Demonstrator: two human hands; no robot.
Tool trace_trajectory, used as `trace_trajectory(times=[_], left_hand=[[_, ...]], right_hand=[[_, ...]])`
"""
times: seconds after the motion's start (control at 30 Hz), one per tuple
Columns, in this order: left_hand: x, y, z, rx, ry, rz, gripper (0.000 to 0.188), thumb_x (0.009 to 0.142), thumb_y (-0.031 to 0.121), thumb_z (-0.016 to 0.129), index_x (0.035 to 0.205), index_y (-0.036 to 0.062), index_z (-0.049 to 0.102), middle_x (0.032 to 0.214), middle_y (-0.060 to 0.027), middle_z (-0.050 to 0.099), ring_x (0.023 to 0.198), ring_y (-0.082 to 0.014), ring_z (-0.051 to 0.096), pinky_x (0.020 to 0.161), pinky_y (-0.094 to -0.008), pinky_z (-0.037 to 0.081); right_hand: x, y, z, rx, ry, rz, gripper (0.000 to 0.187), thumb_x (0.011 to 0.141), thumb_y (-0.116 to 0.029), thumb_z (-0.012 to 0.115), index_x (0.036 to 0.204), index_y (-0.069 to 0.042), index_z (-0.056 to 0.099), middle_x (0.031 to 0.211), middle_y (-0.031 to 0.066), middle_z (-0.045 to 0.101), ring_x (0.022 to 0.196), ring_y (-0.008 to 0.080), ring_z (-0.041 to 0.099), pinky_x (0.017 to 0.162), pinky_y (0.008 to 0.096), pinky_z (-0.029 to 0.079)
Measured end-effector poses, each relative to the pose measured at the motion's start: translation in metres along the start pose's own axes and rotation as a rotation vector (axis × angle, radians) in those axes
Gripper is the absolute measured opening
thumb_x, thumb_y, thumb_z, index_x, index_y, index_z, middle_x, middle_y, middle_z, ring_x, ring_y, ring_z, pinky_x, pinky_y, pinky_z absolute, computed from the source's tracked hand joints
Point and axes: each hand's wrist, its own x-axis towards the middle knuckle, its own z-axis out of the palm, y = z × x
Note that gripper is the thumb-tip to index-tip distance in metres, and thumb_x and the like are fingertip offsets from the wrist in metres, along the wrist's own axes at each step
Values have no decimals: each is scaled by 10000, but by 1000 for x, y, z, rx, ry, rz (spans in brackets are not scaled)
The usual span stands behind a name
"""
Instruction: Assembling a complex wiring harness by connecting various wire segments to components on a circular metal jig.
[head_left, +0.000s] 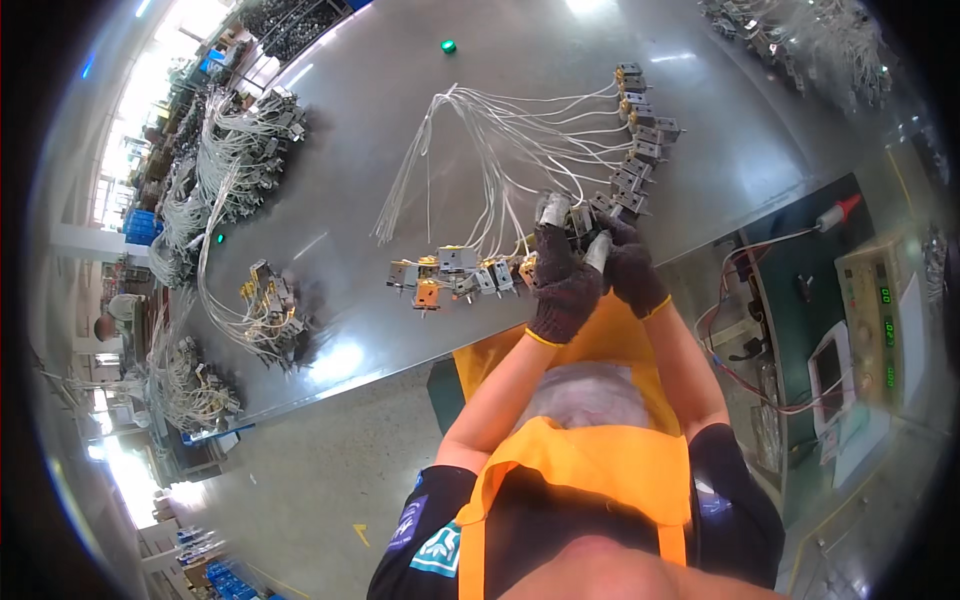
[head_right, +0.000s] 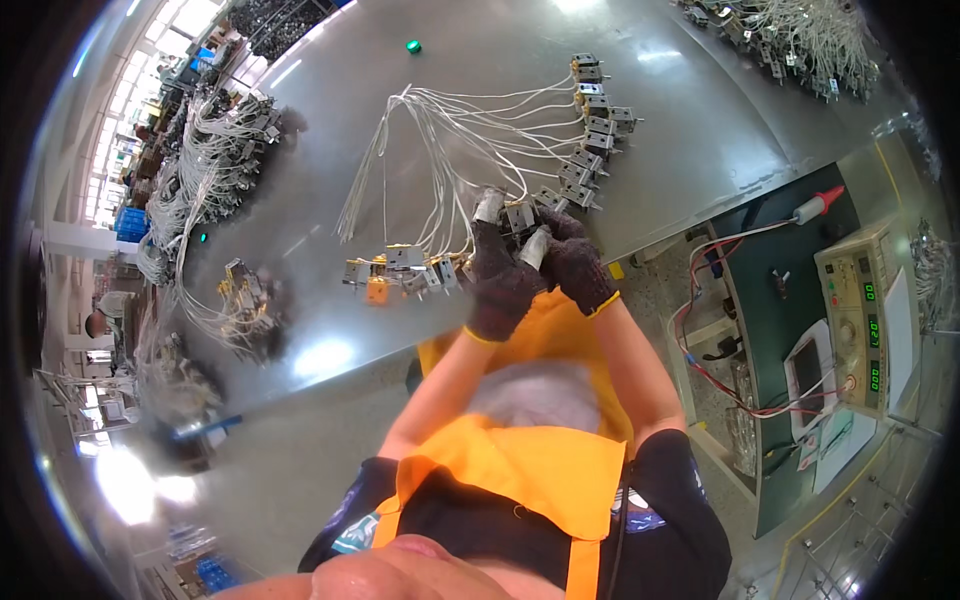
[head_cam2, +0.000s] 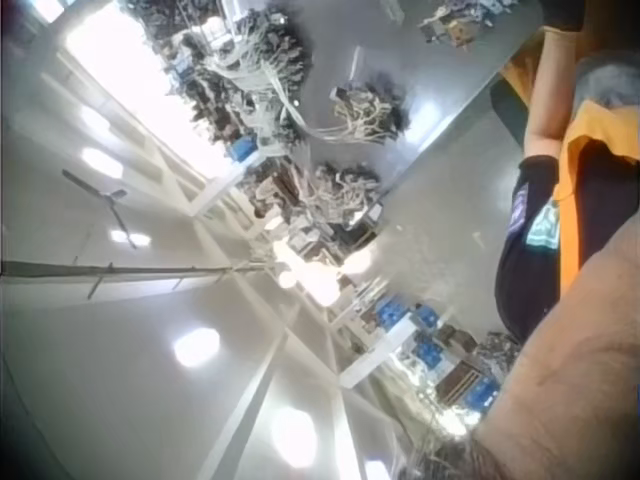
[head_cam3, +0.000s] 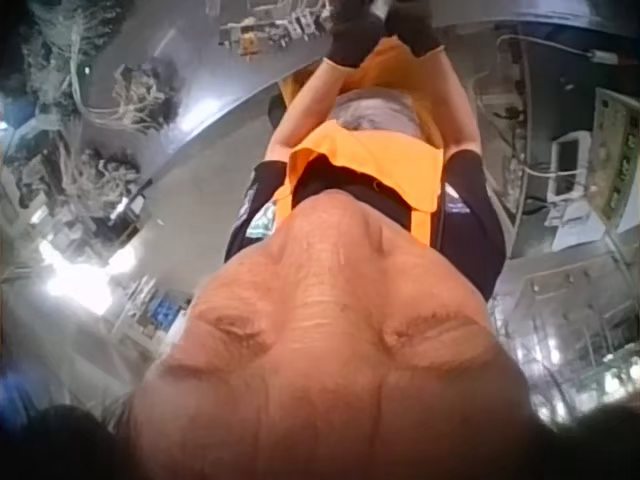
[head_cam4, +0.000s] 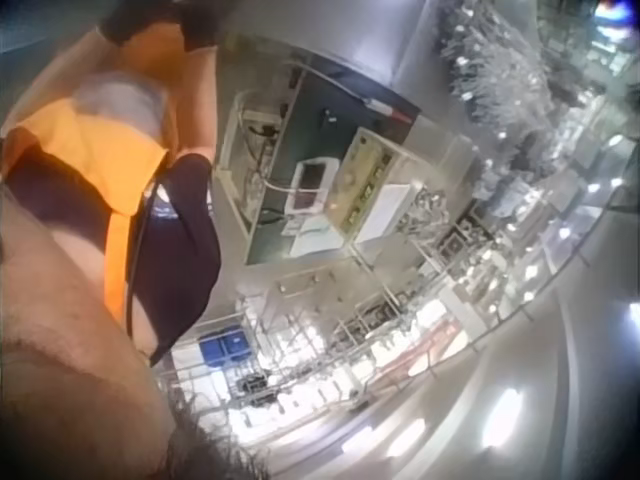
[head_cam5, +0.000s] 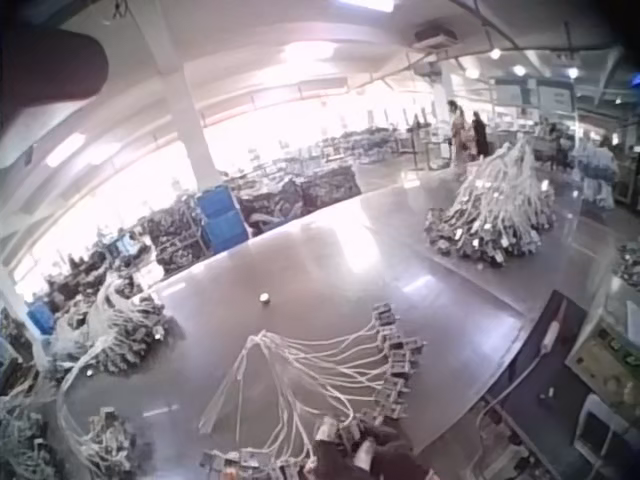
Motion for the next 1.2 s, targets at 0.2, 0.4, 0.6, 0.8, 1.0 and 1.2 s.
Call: trace_trajectory(times=[0.2,0.4,0.6,0.8,1.0,1.2], left_hand=[[-3,-47,-18,-507,-113,17,601,854,50,644,1396,34,384,1345,-107,466,1217,-220,468,1041,-368,380],[-4,-45,-65,-531,-295,-162,588,817,6,700,1345,45,445,1319,-87,511,1217,-187,490,1038,-339,391],[-17,-49,-58,-425,-357,-381,512,815,4,736,1271,32,505,1150,-45,594,1064,-136,558,930,-284,465],[-25,-58,-25,-144,-221,-269,493,830,-13,725,1267,26,501,1111,-34,583,1017,-112,560,870,-264,483],[-22,-42,-21,-393,-101,-407,492,873,48,696,1308,5,469,1118,-80,595,994,-182,611,866,-308,518],[-11,-34,-17,176,-233,-57,623,738,179,792,1266,1,514,1070,-214,631,975,-388,615,849,-433,496]], right_hand=[[-3,-20,9,-676,-119,305,350,915,-184,610,1242,-58,606,799,-17,625,558,34,517,412,201,414],[15,-22,-29,-932,95,-209,396,893,-225,633,1280,-144,619,968,59,698,870,142,622,840,308,530],[0,-66,-7,-603,122,200,366,920,-277,617,1266,-161,645,989,31,694,778,49,572,589,233,465],[-7,-54,-5,-685,12,268,424,937,-280,601,1345,-167,579,1051,24,682,786,62,592,598,215,458],[-14,-69,3,-955,-55,147,406,970,-250,574,1331,-65,567,1096,113,699,945,159,664,862,288,500],[-33,-75,24,-1354,-163,-193,322,918,-270,582,1172,-80,638,965,181,678,892,381,636,790,443,505]])
